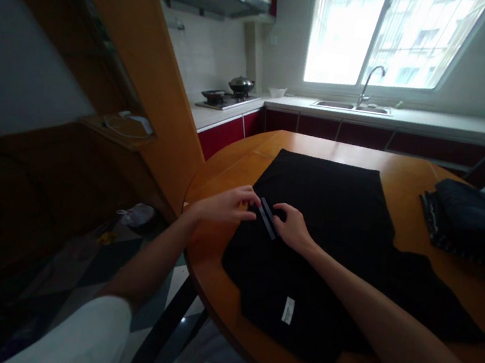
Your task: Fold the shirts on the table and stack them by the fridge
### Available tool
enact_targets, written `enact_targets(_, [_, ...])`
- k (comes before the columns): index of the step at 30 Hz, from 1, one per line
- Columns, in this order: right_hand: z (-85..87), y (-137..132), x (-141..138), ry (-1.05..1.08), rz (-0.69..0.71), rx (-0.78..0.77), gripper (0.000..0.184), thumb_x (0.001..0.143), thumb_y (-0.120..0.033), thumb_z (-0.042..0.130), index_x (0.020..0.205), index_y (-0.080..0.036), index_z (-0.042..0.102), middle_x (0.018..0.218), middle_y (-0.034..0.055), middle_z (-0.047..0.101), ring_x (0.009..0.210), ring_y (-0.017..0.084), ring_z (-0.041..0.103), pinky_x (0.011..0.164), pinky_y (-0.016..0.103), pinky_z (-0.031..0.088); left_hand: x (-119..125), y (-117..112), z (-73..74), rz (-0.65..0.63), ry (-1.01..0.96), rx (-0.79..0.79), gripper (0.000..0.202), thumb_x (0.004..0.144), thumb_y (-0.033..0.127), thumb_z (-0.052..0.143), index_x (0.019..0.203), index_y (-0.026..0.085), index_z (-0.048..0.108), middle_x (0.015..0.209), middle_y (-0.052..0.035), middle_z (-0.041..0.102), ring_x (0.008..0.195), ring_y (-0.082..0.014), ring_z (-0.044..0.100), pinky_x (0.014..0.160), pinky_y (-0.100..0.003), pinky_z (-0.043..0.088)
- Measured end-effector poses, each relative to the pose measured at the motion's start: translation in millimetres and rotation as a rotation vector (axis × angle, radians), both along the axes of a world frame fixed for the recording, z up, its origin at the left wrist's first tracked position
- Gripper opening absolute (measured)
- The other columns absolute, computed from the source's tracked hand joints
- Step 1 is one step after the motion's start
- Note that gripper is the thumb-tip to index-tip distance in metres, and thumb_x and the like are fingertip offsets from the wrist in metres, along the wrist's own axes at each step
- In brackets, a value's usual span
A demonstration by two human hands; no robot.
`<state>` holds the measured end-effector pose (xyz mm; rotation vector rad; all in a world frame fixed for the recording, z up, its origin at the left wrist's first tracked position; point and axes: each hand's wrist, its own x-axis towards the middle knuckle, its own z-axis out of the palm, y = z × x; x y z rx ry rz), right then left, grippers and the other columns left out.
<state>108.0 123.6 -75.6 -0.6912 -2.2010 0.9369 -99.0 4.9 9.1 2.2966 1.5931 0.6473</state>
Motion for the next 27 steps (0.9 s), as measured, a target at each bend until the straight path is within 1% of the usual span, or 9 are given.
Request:
enact_targets(2, [0.8, -0.1, -0.2, -0.004, -0.007, -0.007, 0.032, 0.083, -0.016, 0.060, 0.113, -0.015, 0.072, 0.114, 0.0106, 0.074, 0.106, 0.025, 0.069, 0.099, 0.042, 0.052, 18.9, -37.0, 1.4, -0.065, 0.058, -0.055, 0.036, 0.084, 0.038, 0.075, 0.116, 0.024, 0.065, 0.112, -0.0045, 0.058, 0.101, -0.0203, 0.059, 0.090, -0.033, 0.049])
enact_targets(5, [1.7, -0.1, -0.9, 0.006, -0.002, -0.038, 0.032, 0.084, -0.016, 0.059, 0.112, -0.016, 0.073, 0.113, 0.0098, 0.075, 0.105, 0.025, 0.069, 0.098, 0.042, 0.052, 36.1, -78.3, -7.4, 0.054, 0.132, -0.065, 0.029, 0.083, 0.018, 0.068, 0.110, 0.024, 0.064, 0.106, -0.0036, 0.060, 0.098, -0.0199, 0.060, 0.086, -0.030, 0.048])
enact_targets(7, [2.4, -0.3, -1.3, 0.014, 0.012, -0.050, 0.031, 0.084, -0.016, 0.059, 0.112, -0.017, 0.073, 0.114, 0.0088, 0.074, 0.106, 0.024, 0.068, 0.099, 0.042, 0.051, 39.8, -94.7, -15.8, 0.170, 0.149, -0.049, 0.025, 0.082, 0.008, 0.057, 0.101, 0.023, 0.063, 0.096, -0.0021, 0.059, 0.089, -0.0176, 0.060, 0.079, -0.027, 0.048])
enact_targets(10, [4.2, -2.2, -0.6, -0.006, 0.022, -0.030, 0.030, 0.085, -0.018, 0.061, 0.113, -0.019, 0.073, 0.114, 0.0082, 0.073, 0.103, 0.024, 0.068, 0.097, 0.041, 0.053, 38.2, -108.5, -25.6, 0.268, 0.151, -0.044, 0.024, 0.080, 0.005, 0.050, 0.091, 0.023, 0.061, 0.086, -0.0007, 0.058, 0.080, -0.0161, 0.059, 0.072, -0.026, 0.046])
enact_targets(13, [6.8, -6.7, 2.3, -0.077, 0.019, 0.077, 0.031, 0.085, -0.020, 0.061, 0.114, -0.019, 0.073, 0.114, 0.0104, 0.070, 0.098, 0.025, 0.066, 0.092, 0.042, 0.054, 35.2, -115.5, -31.0, 0.290, 0.127, -0.089, 0.022, 0.082, 0.009, 0.052, 0.094, 0.025, 0.062, 0.085, 0.0002, 0.060, 0.076, -0.0157, 0.059, 0.070, -0.027, 0.045])
enact_targets(16, [9.0, -11.1, 5.6, -0.129, 0.017, 0.271, 0.033, 0.087, -0.021, 0.058, 0.117, -0.018, 0.073, 0.124, 0.0133, 0.065, 0.114, 0.030, 0.058, 0.102, 0.047, 0.049, 33.4, -119.6, -33.7, 0.330, 0.110, -0.107, 0.019, 0.088, 0.019, 0.057, 0.105, 0.026, 0.063, 0.085, 0.0006, 0.063, 0.075, -0.0166, 0.061, 0.069, -0.028, 0.046])
enact_targets(21, [4.7, -9.7, 5.3, -0.159, 0.106, 0.383, 0.040, 0.092, -0.021, 0.049, 0.127, -0.020, 0.069, 0.143, 0.0126, 0.056, 0.134, 0.032, 0.047, 0.113, 0.052, 0.039, 26.4, -123.4, -26.5, 0.348, 0.167, -0.125, 0.011, 0.092, 0.025, 0.057, 0.085, 0.025, 0.065, 0.081, -0.0002, 0.065, 0.073, -0.0175, 0.061, 0.068, -0.029, 0.046])
enact_targets(24, [-2.4, -6.4, 2.2, -0.201, 0.137, 0.376, 0.044, 0.095, -0.024, 0.047, 0.135, -0.017, 0.064, 0.151, 0.0134, 0.051, 0.142, 0.031, 0.041, 0.118, 0.051, 0.033, 22.2, -111.7, -14.9, 0.295, 0.086, -0.105, 0.015, 0.095, 0.028, 0.054, 0.088, 0.024, 0.067, 0.083, -0.0009, 0.067, 0.076, -0.0170, 0.063, 0.073, -0.029, 0.049])
enact_targets(27, [-6.9, -6.6, 0.5, -0.287, 0.180, 0.377, 0.050, 0.098, -0.032, 0.046, 0.144, -0.016, 0.055, 0.158, 0.0144, 0.042, 0.150, 0.031, 0.031, 0.121, 0.054, 0.027, 23.1, -79.6, -11.4, 0.259, -0.011, 0.035, 0.027, 0.101, 0.028, 0.043, 0.110, 0.023, 0.068, 0.109, -0.0058, 0.071, 0.102, -0.0192, 0.066, 0.093, -0.032, 0.050])
